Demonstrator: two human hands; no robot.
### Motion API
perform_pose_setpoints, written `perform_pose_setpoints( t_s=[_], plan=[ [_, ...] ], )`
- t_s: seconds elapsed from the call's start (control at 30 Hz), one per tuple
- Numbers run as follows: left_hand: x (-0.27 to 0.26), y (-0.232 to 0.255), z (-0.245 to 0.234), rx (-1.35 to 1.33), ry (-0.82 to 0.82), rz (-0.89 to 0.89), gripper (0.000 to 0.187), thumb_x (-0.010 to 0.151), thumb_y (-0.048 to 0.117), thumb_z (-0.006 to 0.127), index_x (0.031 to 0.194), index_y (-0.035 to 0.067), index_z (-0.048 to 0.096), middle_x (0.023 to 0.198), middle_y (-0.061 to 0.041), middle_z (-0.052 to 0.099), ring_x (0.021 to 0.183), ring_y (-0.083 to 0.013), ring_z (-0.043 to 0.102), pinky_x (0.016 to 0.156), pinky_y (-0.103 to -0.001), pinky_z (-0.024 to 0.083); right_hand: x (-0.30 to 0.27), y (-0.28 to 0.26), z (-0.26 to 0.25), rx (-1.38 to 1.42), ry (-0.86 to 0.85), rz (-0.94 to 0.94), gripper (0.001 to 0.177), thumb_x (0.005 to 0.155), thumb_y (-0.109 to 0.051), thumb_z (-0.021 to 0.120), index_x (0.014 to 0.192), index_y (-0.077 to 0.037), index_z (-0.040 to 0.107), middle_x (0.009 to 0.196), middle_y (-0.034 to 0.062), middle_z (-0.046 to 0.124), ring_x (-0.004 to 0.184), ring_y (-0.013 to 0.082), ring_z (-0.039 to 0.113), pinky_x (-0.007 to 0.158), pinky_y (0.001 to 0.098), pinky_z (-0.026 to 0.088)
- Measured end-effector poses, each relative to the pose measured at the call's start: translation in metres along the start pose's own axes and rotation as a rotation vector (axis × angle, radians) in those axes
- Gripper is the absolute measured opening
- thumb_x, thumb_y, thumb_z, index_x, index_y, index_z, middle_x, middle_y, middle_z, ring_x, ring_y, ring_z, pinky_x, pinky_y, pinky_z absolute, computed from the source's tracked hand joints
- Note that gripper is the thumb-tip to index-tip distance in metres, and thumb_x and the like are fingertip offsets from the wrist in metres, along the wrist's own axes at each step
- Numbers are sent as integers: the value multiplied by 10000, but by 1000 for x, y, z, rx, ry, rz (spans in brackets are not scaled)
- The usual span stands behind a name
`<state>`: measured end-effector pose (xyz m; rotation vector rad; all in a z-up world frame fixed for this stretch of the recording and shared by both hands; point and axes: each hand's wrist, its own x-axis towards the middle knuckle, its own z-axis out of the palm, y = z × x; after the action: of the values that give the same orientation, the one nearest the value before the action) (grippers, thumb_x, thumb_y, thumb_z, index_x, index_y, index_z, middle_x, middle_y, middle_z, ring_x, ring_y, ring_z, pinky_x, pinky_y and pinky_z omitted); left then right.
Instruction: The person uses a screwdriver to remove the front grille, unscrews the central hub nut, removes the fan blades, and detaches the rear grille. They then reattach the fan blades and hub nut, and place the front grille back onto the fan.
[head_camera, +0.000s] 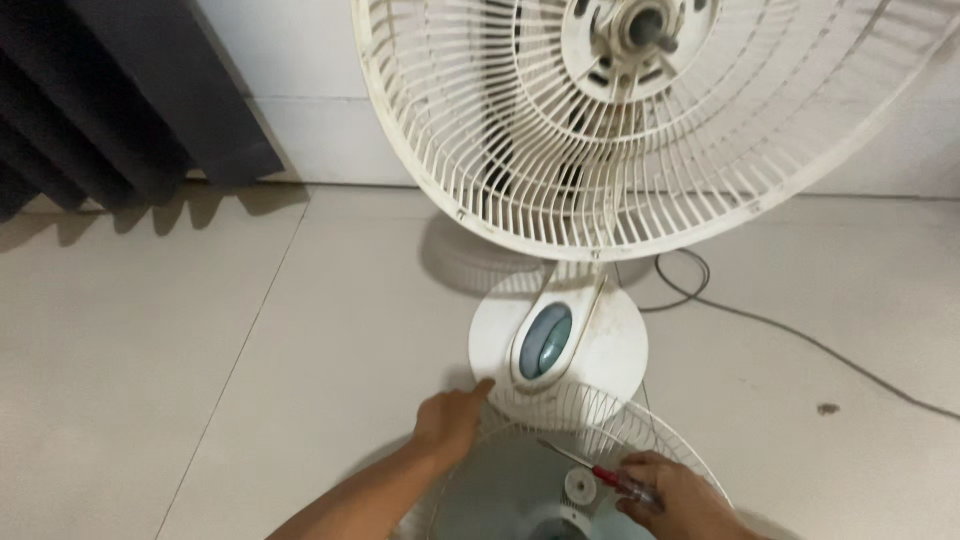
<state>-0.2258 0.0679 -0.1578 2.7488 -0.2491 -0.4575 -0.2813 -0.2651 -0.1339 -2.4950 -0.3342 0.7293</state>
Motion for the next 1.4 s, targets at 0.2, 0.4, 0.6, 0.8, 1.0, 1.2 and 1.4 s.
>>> perform_pose_setpoints(
  t_s=[0.2, 0.4, 0.6, 0.8, 1.0, 1.2, 1.4],
  plan=[
    [-24, 29, -2, 199, 321, 246, 438, 899, 238, 646, 1277, 43, 539, 1100, -147, 615, 1018, -327, 637, 809, -483, 550, -21, -6, 3, -25, 103, 151, 260, 849, -364, 800, 1043, -190, 805, 896, 9, 789, 808, 137, 761, 773, 295, 598],
    [-27, 45, -50, -323, -47, 87, 688, 873, 629, 628, 1275, 75, 561, 1200, -152, 668, 1104, -297, 681, 907, -433, 552, -23, -28, -55, 85, -12, 454, 352, 919, -461, 761, 1222, -297, 688, 733, 50, 764, 697, 123, 734, 722, 336, 603],
    [-32, 34, -138, -1273, -397, -29, 1066, 664, 768, 599, 1459, 91, 384, 1306, -206, 619, 1172, -319, 674, 925, -441, 606, -40, -45, -124, 172, 244, 412, 285, 917, -394, 738, 1078, -170, 807, 749, 81, 740, 692, 179, 711, 714, 382, 553],
    [-71, 83, -246, -686, -420, 539, 1138, 683, 744, 801, 1503, 33, 456, 1343, -228, 671, 1209, -315, 670, 1013, -403, 543, -68, -75, -179, 362, 800, 126, 252, 889, -245, 751, 1054, -56, 773, 722, 149, 710, 682, 193, 593, 645, 375, 492],
    [-104, 154, -343, 127, 276, 273, 900, 662, 819, 709, 1296, 181, 695, 982, -115, 768, 988, -266, 739, 922, -404, 577, -66, -103, -235, 568, 1060, -185, 204, 1013, -173, 739, 1138, -11, 733, 830, 86, 656, 736, 145, 558, 650, 298, 448],
    [-75, 199, -351, 352, 832, 364, 776, 672, 757, 739, 1010, 59, 778, 752, -129, 718, 1024, -355, 591, 1039, -677, 198, -33, -121, -279, 464, 1223, -276, 194, 979, -178, 741, 1085, -16, 734, 918, 45, 724, 831, 94, 633, 730, 249, 487],
    [-28, 205, -336, 371, 885, 434, 709, 724, 705, 712, 1000, 56, 787, 947, -141, 724, 1158, -329, 523, 1063, -742, 36, -19, -121, -287, 495, 1290, -300, 180, 971, -179, 748, 1075, -33, 737, 890, 57, 728, 796, 100, 627, 708, 253, 482]
  ],
)
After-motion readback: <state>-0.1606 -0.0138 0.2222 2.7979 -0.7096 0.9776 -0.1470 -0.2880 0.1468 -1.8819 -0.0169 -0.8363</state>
